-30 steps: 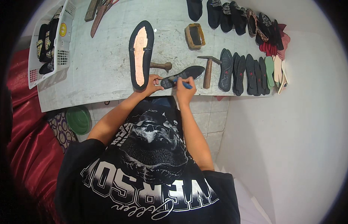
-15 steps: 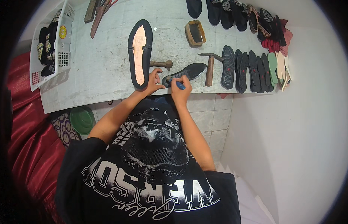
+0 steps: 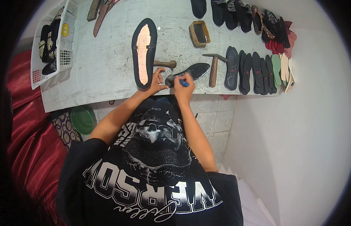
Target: The person is assembling shoe components, applying adhesive to a sole and hammering it onto the upper.
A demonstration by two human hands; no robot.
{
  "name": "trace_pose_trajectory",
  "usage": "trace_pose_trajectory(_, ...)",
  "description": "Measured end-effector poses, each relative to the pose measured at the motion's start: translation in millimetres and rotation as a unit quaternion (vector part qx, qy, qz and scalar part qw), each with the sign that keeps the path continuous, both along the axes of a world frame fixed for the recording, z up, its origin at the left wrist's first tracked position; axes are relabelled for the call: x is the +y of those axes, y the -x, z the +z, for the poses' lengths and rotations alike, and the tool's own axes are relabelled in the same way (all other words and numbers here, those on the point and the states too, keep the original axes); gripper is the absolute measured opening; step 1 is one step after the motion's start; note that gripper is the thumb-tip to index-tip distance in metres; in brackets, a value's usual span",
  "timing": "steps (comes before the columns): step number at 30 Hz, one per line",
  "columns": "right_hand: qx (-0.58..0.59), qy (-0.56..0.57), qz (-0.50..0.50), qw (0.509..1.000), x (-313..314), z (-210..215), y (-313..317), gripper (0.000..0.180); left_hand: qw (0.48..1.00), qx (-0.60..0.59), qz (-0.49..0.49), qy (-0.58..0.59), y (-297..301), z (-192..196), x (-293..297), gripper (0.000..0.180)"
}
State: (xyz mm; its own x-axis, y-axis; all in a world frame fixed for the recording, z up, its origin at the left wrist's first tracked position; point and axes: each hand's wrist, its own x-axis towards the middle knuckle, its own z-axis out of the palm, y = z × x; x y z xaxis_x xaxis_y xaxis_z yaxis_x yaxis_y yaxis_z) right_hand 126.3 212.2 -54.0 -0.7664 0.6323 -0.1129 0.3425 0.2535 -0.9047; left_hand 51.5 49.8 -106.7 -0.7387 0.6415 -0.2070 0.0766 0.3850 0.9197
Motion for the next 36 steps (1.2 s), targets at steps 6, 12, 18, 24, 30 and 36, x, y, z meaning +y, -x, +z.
trace_pose_trajectory(6, 0.033, -0.095, -0.045, 0.994, 2, 2, 1, 0.025, 1.000, 0.004, 0.002, 0.000, -1, -6, 1, 0.084)
trace_pose_trajectory(12, 0.003, 0.005, 0.074, 0.997, 4, 6, -1, 0.027, 1.000, -0.015, -0.005, 0.002, -1, -7, -5, 0.083)
trace_pose_trajectory(18, 0.032, -0.107, -0.001, 0.994, 18, 3, 3, 0.028, 0.998, -0.037, -0.001, -0.057, 1, -16, -10, 0.071)
trace_pose_trajectory(24, 0.027, -0.075, 0.120, 0.990, -15, 23, -3, 0.025, 0.996, -0.015, 0.029, -0.085, -1, -30, -15, 0.069)
trace_pose_trajectory(30, 0.057, -0.039, 0.033, 0.997, 0, 7, 3, 0.024, 0.998, 0.033, 0.013, -0.050, -4, -22, -14, 0.072)
trace_pose_trajectory(36, 0.049, -0.052, 0.109, 0.992, -12, 13, -1, 0.025, 0.990, 0.131, 0.000, 0.060, -13, -9, -3, 0.092)
